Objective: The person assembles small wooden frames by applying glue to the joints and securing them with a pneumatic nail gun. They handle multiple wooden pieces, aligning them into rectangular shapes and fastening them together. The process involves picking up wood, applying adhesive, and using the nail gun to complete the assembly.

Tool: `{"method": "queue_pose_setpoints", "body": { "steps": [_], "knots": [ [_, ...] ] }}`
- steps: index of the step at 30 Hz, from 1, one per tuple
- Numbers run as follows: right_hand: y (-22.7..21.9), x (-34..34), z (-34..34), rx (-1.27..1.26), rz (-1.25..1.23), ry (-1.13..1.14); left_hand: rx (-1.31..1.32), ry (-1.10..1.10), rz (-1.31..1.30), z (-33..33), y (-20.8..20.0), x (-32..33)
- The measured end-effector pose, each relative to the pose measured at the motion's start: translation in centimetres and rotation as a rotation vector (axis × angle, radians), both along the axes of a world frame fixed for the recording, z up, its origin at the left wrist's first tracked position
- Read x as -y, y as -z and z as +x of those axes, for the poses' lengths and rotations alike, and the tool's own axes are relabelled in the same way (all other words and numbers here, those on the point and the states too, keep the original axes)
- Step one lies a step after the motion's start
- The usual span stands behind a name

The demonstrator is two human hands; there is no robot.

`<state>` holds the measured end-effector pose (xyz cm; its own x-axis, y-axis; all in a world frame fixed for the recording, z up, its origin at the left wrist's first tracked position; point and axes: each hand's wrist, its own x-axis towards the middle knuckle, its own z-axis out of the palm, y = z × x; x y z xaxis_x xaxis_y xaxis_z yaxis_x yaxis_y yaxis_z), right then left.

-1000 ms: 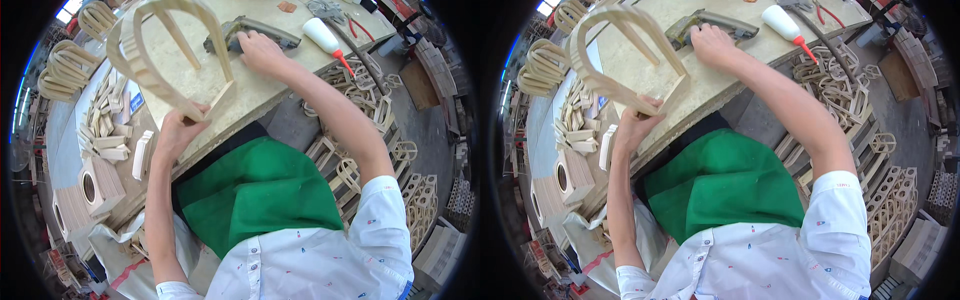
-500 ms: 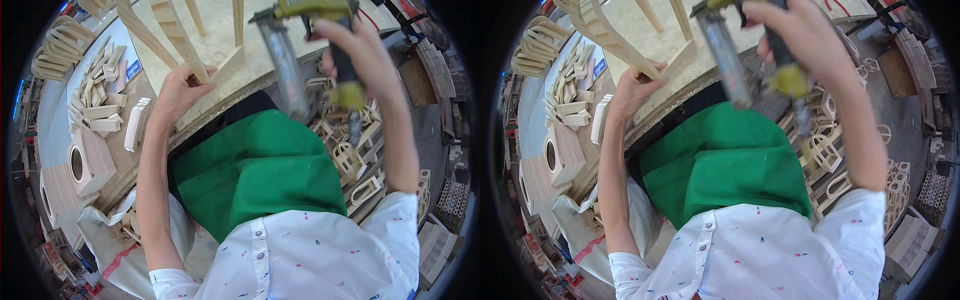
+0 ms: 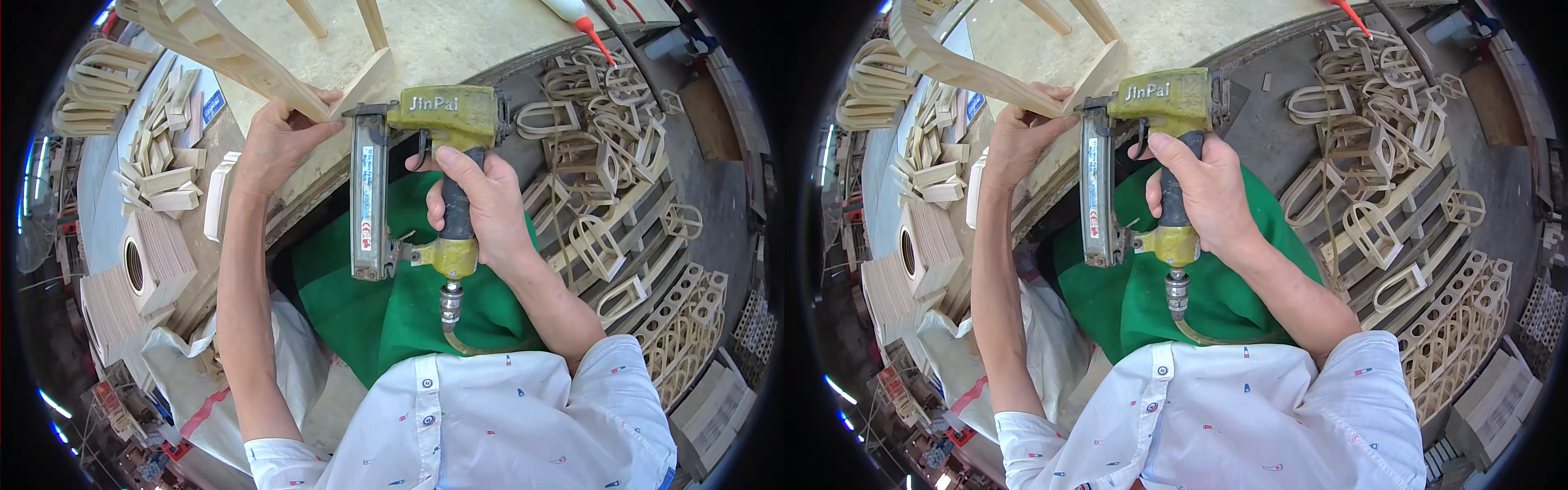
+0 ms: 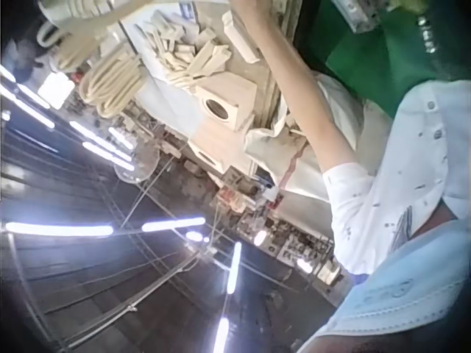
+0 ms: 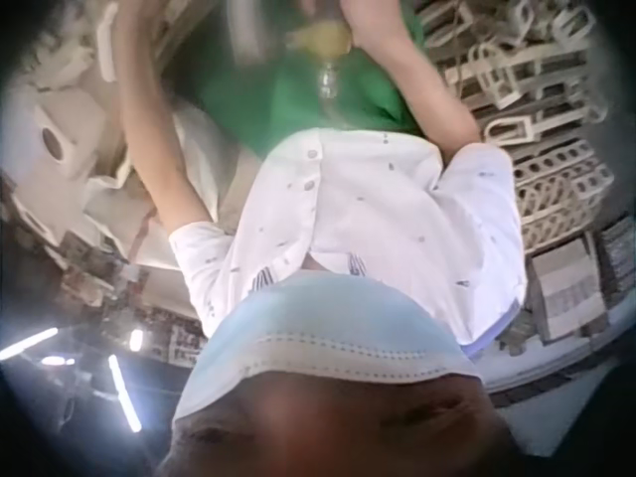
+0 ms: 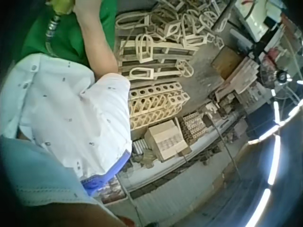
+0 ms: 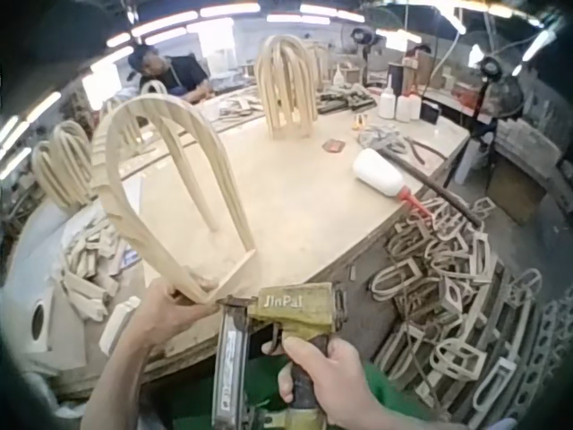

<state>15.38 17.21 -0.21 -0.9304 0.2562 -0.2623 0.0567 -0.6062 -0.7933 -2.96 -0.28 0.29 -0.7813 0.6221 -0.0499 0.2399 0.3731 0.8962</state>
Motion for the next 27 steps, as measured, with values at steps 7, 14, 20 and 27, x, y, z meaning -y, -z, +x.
{"method": "queue_pose_setpoints", "body": {
  "steps": [7, 14, 20, 27],
  "knots": [
    [-0.33, 0.68, -0.18, -0.016, -0.026, 0.036, 0.003, -0.005, 0.014, 0.18, -0.12, -0.09],
    [-0.08, 1.06, -0.06, -0.021, -0.015, 0.054, -0.012, 0.011, 0.011, 0.17, -0.1, -0.07],
    [0.03, 0.97, -0.08, -0.025, 0.006, 0.038, 0.01, 0.015, 0.029, -0.02, 0.24, 0.06],
    [0.22, 1.05, -0.05, -0.024, 0.005, 0.033, 0.013, 0.001, 0.003, 0.15, -0.06, 0.01]
  ]
}}
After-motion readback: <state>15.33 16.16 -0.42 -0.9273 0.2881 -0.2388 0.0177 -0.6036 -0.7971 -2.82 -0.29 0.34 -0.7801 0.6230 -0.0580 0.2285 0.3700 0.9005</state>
